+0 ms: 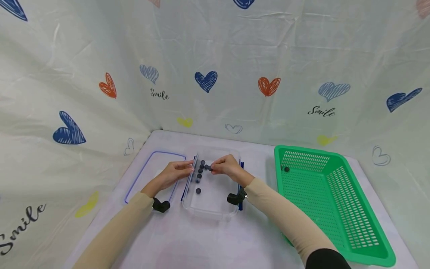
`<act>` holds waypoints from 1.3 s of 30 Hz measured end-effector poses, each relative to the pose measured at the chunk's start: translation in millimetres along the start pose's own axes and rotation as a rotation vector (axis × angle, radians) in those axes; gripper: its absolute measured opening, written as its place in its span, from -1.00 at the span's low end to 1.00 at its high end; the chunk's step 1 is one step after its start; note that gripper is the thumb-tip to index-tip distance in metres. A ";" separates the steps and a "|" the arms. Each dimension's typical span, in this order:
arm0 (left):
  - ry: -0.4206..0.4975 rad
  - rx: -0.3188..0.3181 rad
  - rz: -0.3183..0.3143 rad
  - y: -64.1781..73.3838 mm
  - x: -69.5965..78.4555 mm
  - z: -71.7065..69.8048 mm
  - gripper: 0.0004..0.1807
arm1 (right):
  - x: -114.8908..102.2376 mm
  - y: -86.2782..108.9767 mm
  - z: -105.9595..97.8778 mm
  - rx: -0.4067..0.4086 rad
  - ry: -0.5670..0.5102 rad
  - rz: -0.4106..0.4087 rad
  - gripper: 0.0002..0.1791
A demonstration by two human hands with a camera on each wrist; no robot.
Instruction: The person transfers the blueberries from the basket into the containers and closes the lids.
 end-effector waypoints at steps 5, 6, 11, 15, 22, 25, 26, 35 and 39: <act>0.007 0.004 -0.006 0.9 1.7 0.3 -0.37 | 1.5 -1.7 2.7 -0.002 0.013 -0.006 -0.72; 0.006 0.006 -0.008 1.3 2.0 0.3 -0.37 | 1.9 -2.0 3.1 -0.002 0.015 -0.006 -0.72; 0.006 0.011 -0.013 1.9 2.2 0.5 -0.37 | 2.9 -2.3 4.1 -0.003 0.025 -0.008 -0.72; 0.007 0.007 -0.008 2.1 2.5 1.1 -0.37 | 2.2 -1.8 3.8 -0.006 0.028 -0.012 -0.73; -0.004 0.009 -0.002 1.0 1.0 0.4 -0.36 | -1.8 -0.4 1.6 -0.004 0.014 0.004 -0.74; -0.003 0.016 -0.006 1.5 0.8 -0.3 -0.37 | -4.2 0.0 -1.1 -0.001 0.012 0.001 -0.73; -0.002 0.016 -0.005 1.3 0.4 -0.4 -0.37 | -4.9 0.2 -2.5 0.002 0.014 0.003 -0.73; 0.011 0.003 -0.009 2.3 0.7 -0.2 -0.37 | -19.5 4.7 -19.2 0.008 -0.001 -0.030 -0.70; 0.005 0.002 -0.008 3.0 2.4 0.3 -0.37 | -27.8 7.3 -28.6 0.018 -0.014 -0.042 -0.70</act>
Point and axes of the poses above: each hand's wrist, its own y-axis away from the middle knuckle, its own z-axis out of the palm, x = y × z, the point moved 7 cm from there along -y, towards the middle knuckle, and after that the axes turned 12 degrees about x, right-handed, at the moved point
